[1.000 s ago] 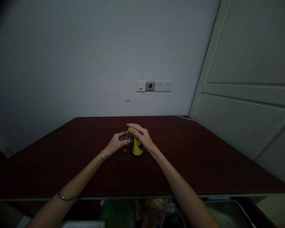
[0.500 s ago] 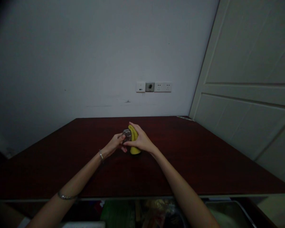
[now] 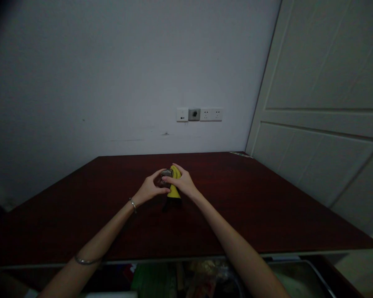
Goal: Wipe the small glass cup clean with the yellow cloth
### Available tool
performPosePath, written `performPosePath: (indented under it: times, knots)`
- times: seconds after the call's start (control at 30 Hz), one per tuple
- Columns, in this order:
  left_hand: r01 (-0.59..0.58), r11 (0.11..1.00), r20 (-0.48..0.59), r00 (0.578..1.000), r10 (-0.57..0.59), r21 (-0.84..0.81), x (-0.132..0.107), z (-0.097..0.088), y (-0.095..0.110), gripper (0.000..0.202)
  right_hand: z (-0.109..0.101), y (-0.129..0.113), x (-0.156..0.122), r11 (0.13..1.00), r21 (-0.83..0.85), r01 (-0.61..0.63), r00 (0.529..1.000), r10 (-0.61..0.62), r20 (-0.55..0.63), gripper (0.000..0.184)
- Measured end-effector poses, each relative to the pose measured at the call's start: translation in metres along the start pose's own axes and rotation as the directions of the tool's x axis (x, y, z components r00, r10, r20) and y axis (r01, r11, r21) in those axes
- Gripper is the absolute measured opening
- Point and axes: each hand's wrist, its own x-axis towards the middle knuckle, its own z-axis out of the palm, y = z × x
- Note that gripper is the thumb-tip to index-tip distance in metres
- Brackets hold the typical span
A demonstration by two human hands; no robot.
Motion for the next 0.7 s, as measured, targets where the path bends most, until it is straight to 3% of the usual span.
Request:
performPosePath:
  times: [0.23, 0.43, 0.53, 0.6, 0.7]
  knots:
    - [0.029, 0.999, -0.032, 0.999, -0.03, -0.041, 0.0, 0.005, -0.003, 0.079, -0.008, 0.002, -0.001, 0.956, -0.121, 0.265, 0.962, -0.254, 0.101, 0.068]
    - [0.002, 0.999, -0.025, 1.0, -0.001, 0.033, -0.002, 0.008, 0.001, 0.072, -0.009, -0.009, -0.009, 0.815, -0.182, 0.55, 0.832, -0.517, 0.201, 0.024]
    - [-0.018, 0.998, -0.022, 1.0, 0.02, 0.052, -0.003, 0.01, 0.0, 0.066, -0.005, -0.009, -0.012, 0.752, -0.239, 0.615, 0.787, -0.564, 0.25, 0.018]
    - [-0.031, 0.998, -0.042, 0.999, 0.033, 0.052, -0.003, 0.012, -0.002, 0.07, -0.004, -0.008, -0.012, 0.759, -0.24, 0.605, 0.795, -0.565, 0.22, 0.018]
    - [-0.083, 0.993, -0.082, 0.993, 0.09, 0.081, -0.003, 0.014, -0.006, 0.082, -0.004, -0.007, -0.008, 0.836, -0.178, 0.519, 0.855, -0.506, 0.117, 0.019]
